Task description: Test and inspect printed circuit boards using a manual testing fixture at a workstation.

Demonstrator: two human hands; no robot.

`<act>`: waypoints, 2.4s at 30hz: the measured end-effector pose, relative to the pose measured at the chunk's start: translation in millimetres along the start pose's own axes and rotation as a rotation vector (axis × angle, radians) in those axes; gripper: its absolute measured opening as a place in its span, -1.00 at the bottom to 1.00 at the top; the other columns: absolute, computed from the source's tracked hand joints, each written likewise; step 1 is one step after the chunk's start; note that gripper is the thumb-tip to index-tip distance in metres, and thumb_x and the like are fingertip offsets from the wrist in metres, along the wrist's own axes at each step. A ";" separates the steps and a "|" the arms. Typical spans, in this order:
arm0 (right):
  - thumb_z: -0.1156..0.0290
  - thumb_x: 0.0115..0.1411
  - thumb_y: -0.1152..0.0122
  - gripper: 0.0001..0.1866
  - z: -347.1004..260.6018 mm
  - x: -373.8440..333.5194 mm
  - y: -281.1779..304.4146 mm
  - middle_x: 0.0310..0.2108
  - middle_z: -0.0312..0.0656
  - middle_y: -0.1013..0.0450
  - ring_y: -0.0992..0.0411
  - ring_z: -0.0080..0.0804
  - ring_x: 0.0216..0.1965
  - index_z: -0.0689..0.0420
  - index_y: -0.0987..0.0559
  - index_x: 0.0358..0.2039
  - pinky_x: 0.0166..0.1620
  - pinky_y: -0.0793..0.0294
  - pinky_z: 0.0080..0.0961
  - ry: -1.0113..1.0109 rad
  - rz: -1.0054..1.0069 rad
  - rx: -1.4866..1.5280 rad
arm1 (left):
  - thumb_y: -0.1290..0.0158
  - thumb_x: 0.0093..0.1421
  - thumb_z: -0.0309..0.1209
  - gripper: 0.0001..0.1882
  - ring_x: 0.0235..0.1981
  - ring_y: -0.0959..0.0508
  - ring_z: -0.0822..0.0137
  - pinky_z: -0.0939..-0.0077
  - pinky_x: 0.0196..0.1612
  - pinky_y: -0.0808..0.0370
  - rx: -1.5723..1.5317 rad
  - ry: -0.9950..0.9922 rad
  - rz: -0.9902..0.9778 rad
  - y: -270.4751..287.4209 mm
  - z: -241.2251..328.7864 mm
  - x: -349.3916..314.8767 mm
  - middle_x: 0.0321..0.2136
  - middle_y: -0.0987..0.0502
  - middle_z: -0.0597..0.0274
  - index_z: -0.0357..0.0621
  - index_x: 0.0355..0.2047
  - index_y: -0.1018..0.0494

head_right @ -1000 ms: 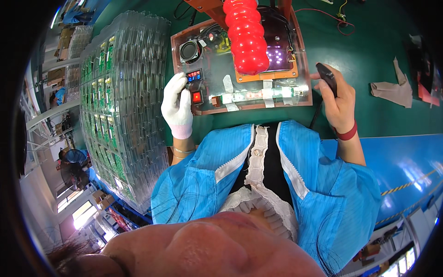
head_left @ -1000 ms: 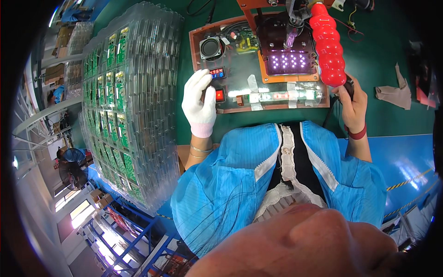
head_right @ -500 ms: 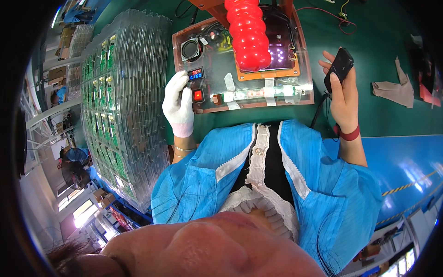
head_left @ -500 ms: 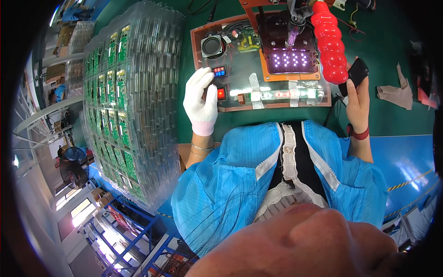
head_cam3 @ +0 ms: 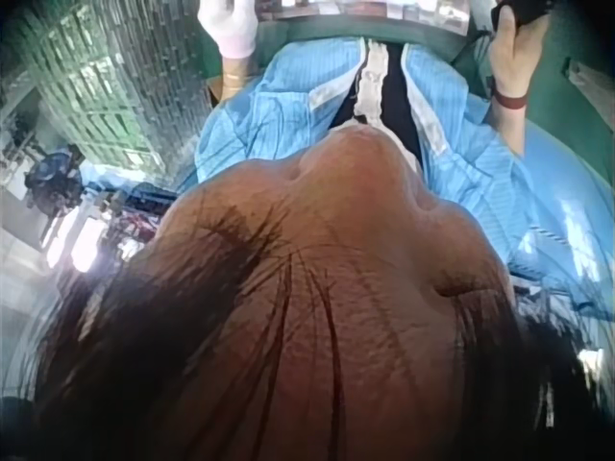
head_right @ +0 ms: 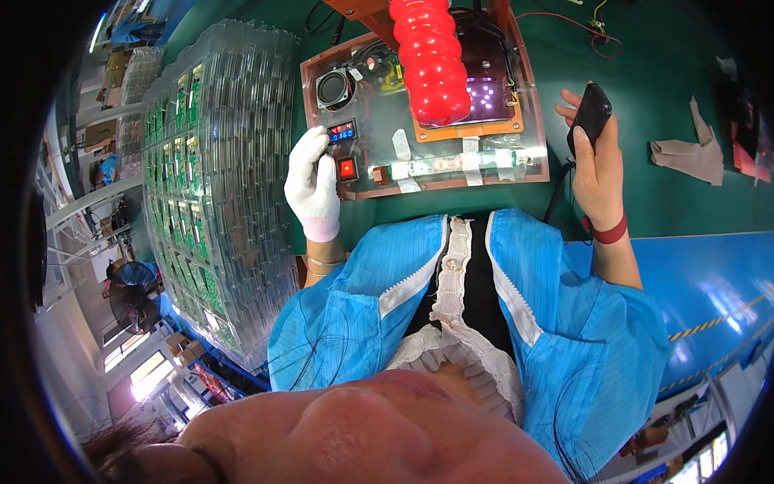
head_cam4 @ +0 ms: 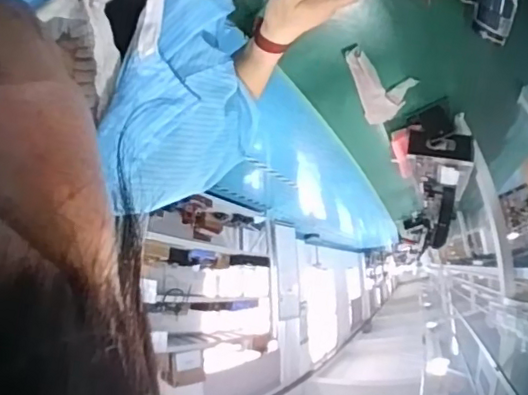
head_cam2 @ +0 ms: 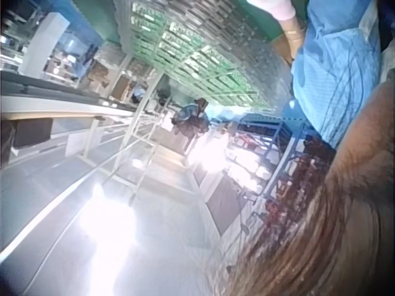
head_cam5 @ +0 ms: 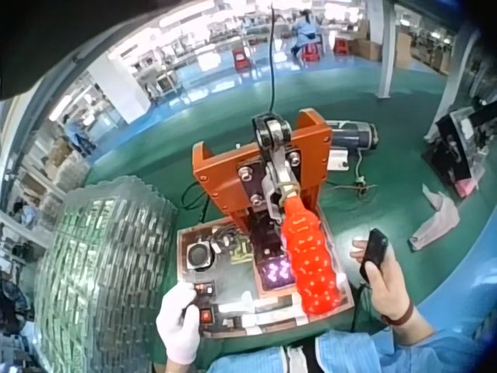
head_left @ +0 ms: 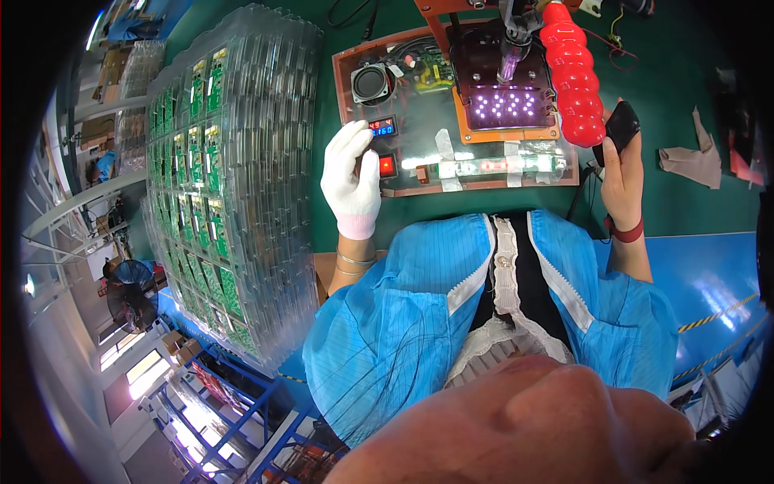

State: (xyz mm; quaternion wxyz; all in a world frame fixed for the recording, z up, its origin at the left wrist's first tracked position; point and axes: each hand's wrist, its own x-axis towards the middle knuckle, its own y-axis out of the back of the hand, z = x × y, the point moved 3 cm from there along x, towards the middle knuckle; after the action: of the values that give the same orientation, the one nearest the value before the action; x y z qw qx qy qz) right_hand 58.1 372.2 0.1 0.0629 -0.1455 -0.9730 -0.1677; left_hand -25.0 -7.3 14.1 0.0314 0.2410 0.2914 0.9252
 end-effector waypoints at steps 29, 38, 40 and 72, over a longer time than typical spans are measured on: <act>0.54 0.46 0.20 -0.49 0.0 -0.5 -0.5 0.26 0.08 -0.38 -0.46 -0.14 0.22 0.31 -0.17 0.39 0.30 -0.39 -0.26 0.004 -0.003 0.001 | -0.12 0.16 -0.66 -0.68 0.11 -0.57 0.06 0.28 0.21 -0.47 -0.036 0.020 0.050 -0.6 -4.0 -1.2 0.04 -0.60 -0.05 -0.33 -0.06 -0.60; 0.54 0.46 0.21 -0.49 1.5 -0.9 0.0 0.27 0.10 -0.37 -0.45 -0.12 0.22 0.31 -0.15 0.40 0.32 -0.38 -0.24 0.000 -0.006 0.006 | -0.13 0.16 -0.66 -0.68 0.10 -0.58 0.07 0.29 0.20 -0.49 -0.044 0.029 0.051 -1.3 -2.7 -0.5 0.04 -0.61 -0.05 -0.33 -0.06 -0.60; 0.53 0.47 0.21 -0.48 1.6 -1.1 0.4 0.28 0.11 -0.37 -0.45 -0.11 0.23 0.31 -0.14 0.40 0.32 -0.37 -0.24 -0.010 -0.003 0.008 | -0.13 0.15 -0.66 -0.69 0.09 -0.58 0.07 0.30 0.19 -0.49 -0.018 0.016 0.047 -1.0 -1.9 0.2 0.03 -0.61 -0.05 -0.33 -0.06 -0.60; 0.44 0.16 -0.44 -0.54 -38.4 -12.1 9.6 -0.17 -0.17 -0.65 -0.56 -0.50 -0.32 0.18 -0.59 0.08 -0.20 -0.55 -0.54 0.091 -0.255 0.010 | -0.10 0.13 -0.71 -0.71 0.10 -0.58 -0.03 0.20 0.22 -0.47 -0.012 -0.151 0.068 1.0 17.6 0.1 -0.02 -0.63 -0.05 -0.34 -0.12 -0.60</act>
State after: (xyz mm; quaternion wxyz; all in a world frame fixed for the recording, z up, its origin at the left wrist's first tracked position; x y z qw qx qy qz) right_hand 75.4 364.4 36.9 0.0859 -0.0124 -0.9806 -0.1760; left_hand -16.8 1.2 27.3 0.0235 0.3197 0.2745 0.9066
